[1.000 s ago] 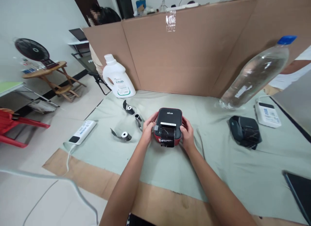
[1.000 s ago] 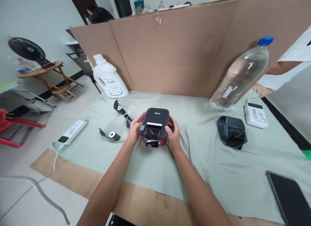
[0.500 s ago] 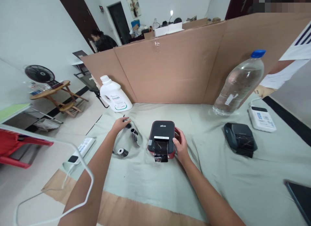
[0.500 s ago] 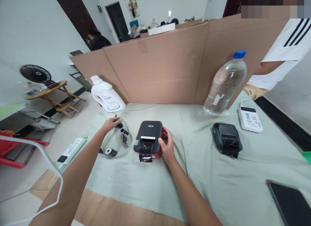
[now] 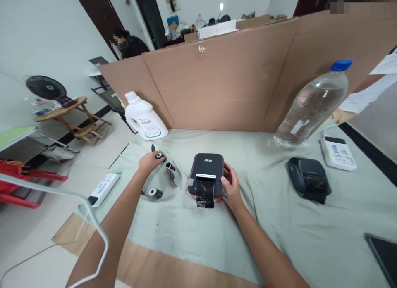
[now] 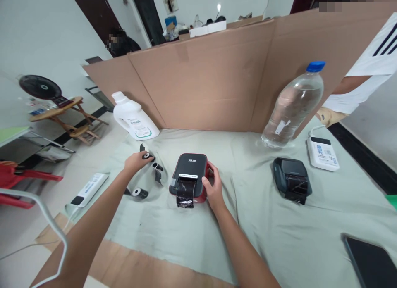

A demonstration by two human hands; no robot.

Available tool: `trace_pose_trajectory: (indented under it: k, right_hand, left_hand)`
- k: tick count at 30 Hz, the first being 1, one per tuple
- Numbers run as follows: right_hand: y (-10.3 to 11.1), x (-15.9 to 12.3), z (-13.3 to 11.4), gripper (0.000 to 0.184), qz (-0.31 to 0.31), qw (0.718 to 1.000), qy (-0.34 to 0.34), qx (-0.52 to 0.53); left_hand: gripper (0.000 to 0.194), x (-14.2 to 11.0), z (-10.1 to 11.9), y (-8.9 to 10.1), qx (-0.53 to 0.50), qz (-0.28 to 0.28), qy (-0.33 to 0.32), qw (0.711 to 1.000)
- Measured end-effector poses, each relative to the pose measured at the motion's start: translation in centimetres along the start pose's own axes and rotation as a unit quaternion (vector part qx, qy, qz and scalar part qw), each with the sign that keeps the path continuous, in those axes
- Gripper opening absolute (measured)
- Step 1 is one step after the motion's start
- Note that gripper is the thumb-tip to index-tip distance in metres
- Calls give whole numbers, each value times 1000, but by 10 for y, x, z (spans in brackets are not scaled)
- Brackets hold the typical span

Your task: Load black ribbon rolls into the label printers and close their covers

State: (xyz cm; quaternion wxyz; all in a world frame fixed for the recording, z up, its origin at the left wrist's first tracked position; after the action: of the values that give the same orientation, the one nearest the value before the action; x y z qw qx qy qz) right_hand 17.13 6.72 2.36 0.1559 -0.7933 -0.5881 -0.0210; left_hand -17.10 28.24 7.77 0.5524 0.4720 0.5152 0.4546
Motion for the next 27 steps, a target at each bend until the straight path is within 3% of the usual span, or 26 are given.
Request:
trace_pose_trajectory:
  k: [6, 9, 12, 16, 20, 22, 23, 25, 27]
  right_hand:
    - [0, 0, 0, 55, -1, 1000, -15, 8]
    - [-1, 0, -4, 54, 3, 1000, -12, 14]
    - [-1, 0, -7, 53, 15, 1000, -7, 6]
    - [0, 1, -8, 53, 23, 1000, 4, -8]
    - [-3, 3, -11, 53, 25, 999, 16, -14]
    - [-3, 3, -14, 54, 34, 999, 17, -14]
    - [-3, 1, -14, 55, 40, 999, 12, -13]
    - [0, -7, -12, 57, 37, 999, -3, -11]
    - [1, -21, -6, 61, 0, 1000, -26, -11]
  left_hand:
    - [44, -39, -19, 18, 23, 12, 22, 999]
    - [44, -66, -26, 11, 48, -33, -22, 998]
    - [39, -88, -30, 1, 57, -29, -66, 996]
    - [35, -102, -40, -7, 18, 10, -71, 997]
    - [42, -119, -46, 23, -140, 158, -66, 975]
    - [42, -132, -35, 33, -242, 211, -65, 945]
    - [40, -138, -22, 31, -294, 205, -71, 931]
    - [39, -144, 23, 8, -395, 113, -102, 906]
    - [44, -153, 80, -26, -502, -17, -142, 853]
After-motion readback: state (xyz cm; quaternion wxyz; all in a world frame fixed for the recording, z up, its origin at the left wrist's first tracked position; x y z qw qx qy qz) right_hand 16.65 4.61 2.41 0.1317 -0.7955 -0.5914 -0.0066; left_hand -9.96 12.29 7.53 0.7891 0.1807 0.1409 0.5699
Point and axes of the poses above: each hand's wrist, its own x-axis towards the middle knuckle, its own y-axis out of the back of the hand, z = x × y, the point moved 9 cm from there along x, towards the middle knuckle, and after that the axes turned 5 degrees about -z, right-handed, at the moved point
